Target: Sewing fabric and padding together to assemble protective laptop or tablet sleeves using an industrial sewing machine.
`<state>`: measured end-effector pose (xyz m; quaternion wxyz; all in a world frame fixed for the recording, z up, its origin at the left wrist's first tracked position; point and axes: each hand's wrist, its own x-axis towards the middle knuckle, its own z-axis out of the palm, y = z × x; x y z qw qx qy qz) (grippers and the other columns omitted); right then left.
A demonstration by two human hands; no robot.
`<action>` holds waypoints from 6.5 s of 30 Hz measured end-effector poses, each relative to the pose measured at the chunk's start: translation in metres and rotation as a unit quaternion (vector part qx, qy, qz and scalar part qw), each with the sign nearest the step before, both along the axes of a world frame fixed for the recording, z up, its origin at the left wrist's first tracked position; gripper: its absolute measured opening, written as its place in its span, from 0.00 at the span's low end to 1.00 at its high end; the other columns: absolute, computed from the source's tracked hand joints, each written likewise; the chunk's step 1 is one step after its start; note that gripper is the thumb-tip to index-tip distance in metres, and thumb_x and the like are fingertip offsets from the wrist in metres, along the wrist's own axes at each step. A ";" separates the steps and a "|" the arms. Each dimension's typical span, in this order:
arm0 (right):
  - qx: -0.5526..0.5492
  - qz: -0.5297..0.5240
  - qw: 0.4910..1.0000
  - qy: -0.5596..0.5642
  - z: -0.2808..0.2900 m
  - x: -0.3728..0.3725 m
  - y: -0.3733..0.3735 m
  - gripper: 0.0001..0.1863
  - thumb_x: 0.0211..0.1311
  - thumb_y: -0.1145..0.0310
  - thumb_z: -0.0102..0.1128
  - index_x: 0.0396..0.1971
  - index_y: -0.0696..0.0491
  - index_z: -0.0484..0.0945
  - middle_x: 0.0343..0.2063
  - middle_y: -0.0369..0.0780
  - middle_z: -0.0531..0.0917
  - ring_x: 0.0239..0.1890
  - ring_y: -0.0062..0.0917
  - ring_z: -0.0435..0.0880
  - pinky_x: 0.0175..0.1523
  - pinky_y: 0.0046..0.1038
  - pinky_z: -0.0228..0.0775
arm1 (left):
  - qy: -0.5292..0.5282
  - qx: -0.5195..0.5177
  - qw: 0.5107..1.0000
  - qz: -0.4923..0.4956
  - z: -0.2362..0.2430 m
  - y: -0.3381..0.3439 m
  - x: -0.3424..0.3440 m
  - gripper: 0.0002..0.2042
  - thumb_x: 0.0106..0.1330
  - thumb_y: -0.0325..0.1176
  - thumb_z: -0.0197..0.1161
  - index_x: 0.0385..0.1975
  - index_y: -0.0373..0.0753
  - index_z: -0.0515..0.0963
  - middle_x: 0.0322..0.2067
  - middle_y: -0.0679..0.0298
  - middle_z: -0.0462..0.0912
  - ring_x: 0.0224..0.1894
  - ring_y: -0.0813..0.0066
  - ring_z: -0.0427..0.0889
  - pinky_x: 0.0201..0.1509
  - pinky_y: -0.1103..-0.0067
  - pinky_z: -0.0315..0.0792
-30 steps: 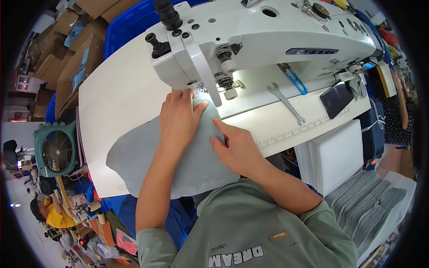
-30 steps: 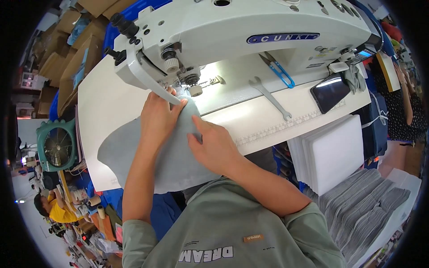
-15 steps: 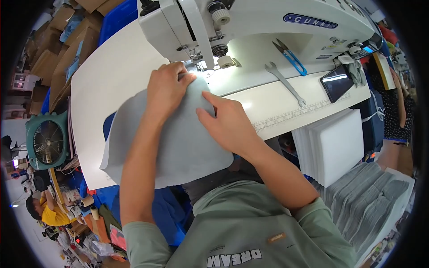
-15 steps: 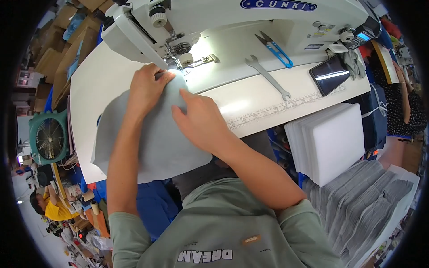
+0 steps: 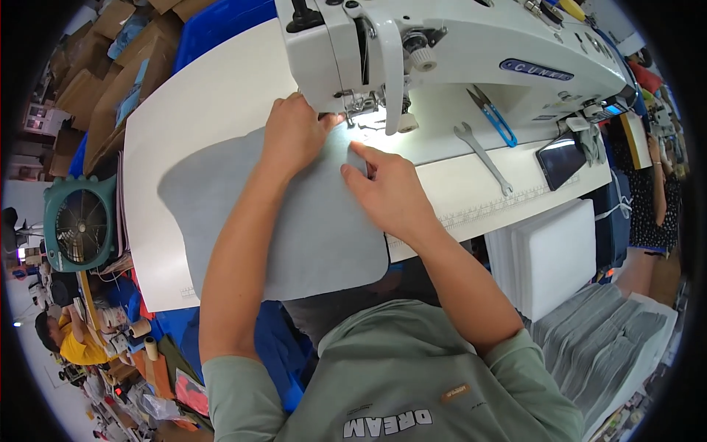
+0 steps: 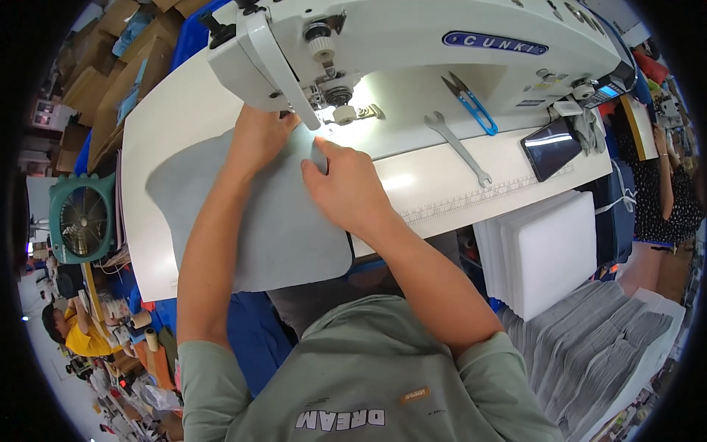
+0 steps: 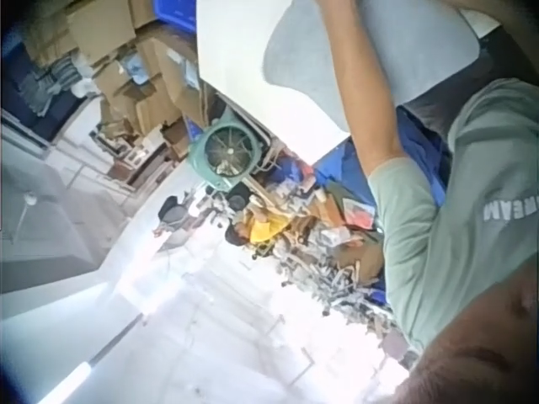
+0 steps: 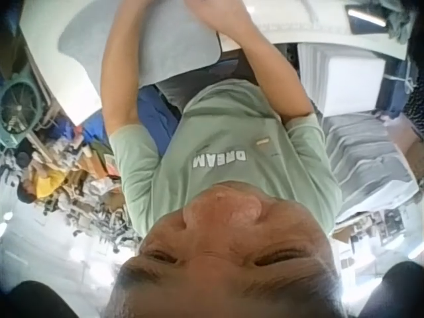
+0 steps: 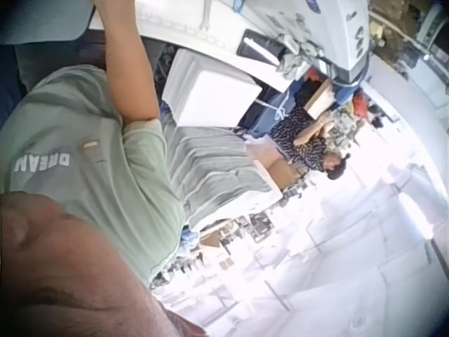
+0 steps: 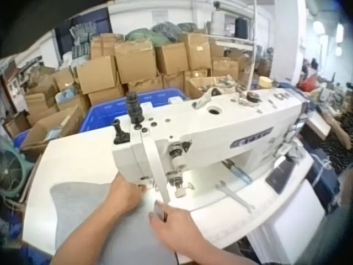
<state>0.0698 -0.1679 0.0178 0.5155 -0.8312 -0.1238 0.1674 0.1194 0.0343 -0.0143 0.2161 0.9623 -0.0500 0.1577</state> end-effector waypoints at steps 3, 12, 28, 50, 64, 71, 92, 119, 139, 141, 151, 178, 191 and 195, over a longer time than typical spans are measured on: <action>-0.001 0.003 1.000 -0.006 -0.003 0.000 0.001 0.29 0.68 0.61 0.62 0.61 0.67 0.78 0.21 0.52 0.84 0.27 0.41 0.87 0.39 0.38 0.77 | 0.014 -0.007 1.000 0.008 0.002 0.000 0.000 0.14 0.63 0.41 0.75 0.39 0.37 0.89 0.36 0.48 0.87 0.38 0.45 0.85 0.48 0.58 0.77; -0.003 0.014 1.000 -0.027 -0.004 -0.002 0.005 0.29 0.67 0.61 0.62 0.61 0.66 0.78 0.25 0.52 0.85 0.30 0.43 0.88 0.42 0.38 0.78 | 0.014 0.048 0.998 0.031 0.006 -0.001 -0.007 0.13 0.63 0.39 0.75 0.42 0.38 0.88 0.43 0.52 0.86 0.48 0.50 0.83 0.54 0.58 0.75; 0.111 0.096 0.988 0.039 -0.032 -0.116 -0.082 0.10 0.68 0.69 0.61 0.43 0.58 0.86 0.23 0.42 0.86 0.20 0.27 0.82 0.32 0.34 0.74 | -0.003 -0.054 0.994 -0.098 0.007 -0.077 -0.228 0.23 0.59 0.21 0.72 0.56 0.39 0.82 0.60 0.57 0.81 0.61 0.52 0.79 0.64 0.63 0.73; 0.260 0.047 0.923 0.281 -0.077 -0.117 -0.079 0.12 0.68 0.70 0.63 0.24 0.56 0.87 0.22 0.37 0.87 0.22 0.14 0.80 0.26 0.19 0.69 | -0.139 0.071 0.980 -0.122 -0.017 -0.084 -0.227 0.23 0.49 0.25 0.74 0.49 0.41 0.88 0.53 0.63 0.86 0.54 0.59 0.82 0.53 0.65 0.77; -0.053 0.064 0.892 -0.444 -0.047 -0.116 -0.080 0.13 0.54 0.71 0.71 0.41 0.54 0.82 0.44 0.37 0.81 0.44 0.30 0.81 0.44 0.32 0.74 | -0.093 0.124 0.976 -0.154 -0.005 -0.073 -0.226 0.20 0.57 0.26 0.71 0.52 0.36 0.85 0.58 0.63 0.85 0.55 0.63 0.83 0.57 0.68 0.77; -0.042 0.131 0.873 -0.469 -0.043 -0.110 -0.080 0.10 0.54 0.72 0.70 0.35 0.56 0.81 0.41 0.37 0.81 0.44 0.31 0.81 0.44 0.32 0.73 | 0.115 -0.145 0.980 -0.077 0.026 -0.063 -0.186 0.13 0.64 0.29 0.69 0.47 0.33 0.86 0.56 0.59 0.85 0.57 0.57 0.82 0.58 0.67 0.76; 0.002 0.158 0.871 -0.465 -0.039 -0.075 -0.075 0.08 0.53 0.73 0.70 0.33 0.55 0.81 0.39 0.37 0.82 0.39 0.30 0.82 0.43 0.32 0.73 | -0.056 0.108 0.989 -0.087 0.011 -0.077 -0.123 0.17 0.68 0.28 0.65 0.56 0.31 0.80 0.60 0.57 0.81 0.58 0.58 0.79 0.62 0.64 0.72; -0.044 0.131 0.875 -0.464 -0.043 0.027 -0.025 0.06 0.53 0.73 0.70 0.31 0.52 0.84 0.35 0.33 0.86 0.35 0.29 0.85 0.38 0.33 0.79 | 0.022 0.033 0.981 -0.188 0.016 -0.009 -0.086 0.20 0.66 0.22 0.62 0.58 0.41 0.83 0.62 0.62 0.83 0.66 0.62 0.81 0.71 0.66 0.75; -0.146 0.087 0.868 -0.467 -0.044 0.034 -0.017 0.05 0.55 0.75 0.63 0.30 0.57 0.86 0.25 0.46 0.84 0.36 0.44 0.84 0.40 0.40 0.75 | 0.089 0.135 0.955 -0.249 0.023 0.031 -0.066 0.26 0.72 0.28 0.53 0.70 0.55 0.75 0.73 0.71 0.73 0.77 0.63 0.66 0.84 0.61 0.58; -0.138 0.083 0.863 -0.479 -0.045 0.035 -0.016 0.04 0.55 0.75 0.63 0.29 0.57 0.85 0.25 0.45 0.84 0.35 0.43 0.84 0.40 0.39 0.75 | 0.085 0.127 0.957 -0.247 0.021 0.032 -0.064 0.28 0.70 0.26 0.55 0.70 0.55 0.76 0.72 0.71 0.74 0.77 0.63 0.67 0.84 0.61 0.58; -0.153 0.057 0.848 -0.504 -0.037 0.034 -0.011 0.01 0.51 0.76 0.64 0.24 0.57 0.82 0.28 0.44 0.83 0.30 0.38 0.82 0.34 0.38 0.73 | 0.083 0.128 0.962 -0.227 0.019 0.035 -0.055 0.30 0.66 0.24 0.59 0.69 0.57 0.76 0.73 0.71 0.73 0.77 0.64 0.66 0.83 0.62 0.59; -0.162 0.053 0.856 -0.488 -0.048 0.033 -0.015 0.19 0.59 0.72 0.66 0.51 0.45 0.87 0.40 0.39 0.81 0.29 0.33 0.82 0.35 0.35 0.75 | 0.002 0.216 0.971 -0.101 -0.001 -0.015 -0.081 0.28 0.67 0.24 0.55 0.70 0.40 0.71 0.73 0.58 0.72 0.73 0.56 0.73 0.74 0.60 0.72; 0.060 0.030 0.956 -0.287 -0.032 -0.097 -0.038 0.02 0.68 0.75 0.65 0.33 0.54 0.83 0.21 0.42 0.80 0.21 0.36 0.81 0.27 0.36 0.70 | -0.044 0.238 0.970 0.034 -0.015 -0.066 -0.084 0.23 0.67 0.26 0.56 0.62 0.27 0.76 0.67 0.46 0.75 0.67 0.46 0.78 0.68 0.56 0.75; 0.009 0.107 0.975 -0.193 -0.056 -0.137 -0.050 0.07 0.74 0.69 0.61 0.36 0.57 0.82 0.23 0.43 0.83 0.21 0.38 0.82 0.28 0.35 0.74 | 0.002 0.266 0.962 0.052 0.011 -0.078 -0.088 0.21 0.67 0.28 0.58 0.58 0.23 0.78 0.64 0.37 0.76 0.65 0.48 0.79 0.60 0.58 0.81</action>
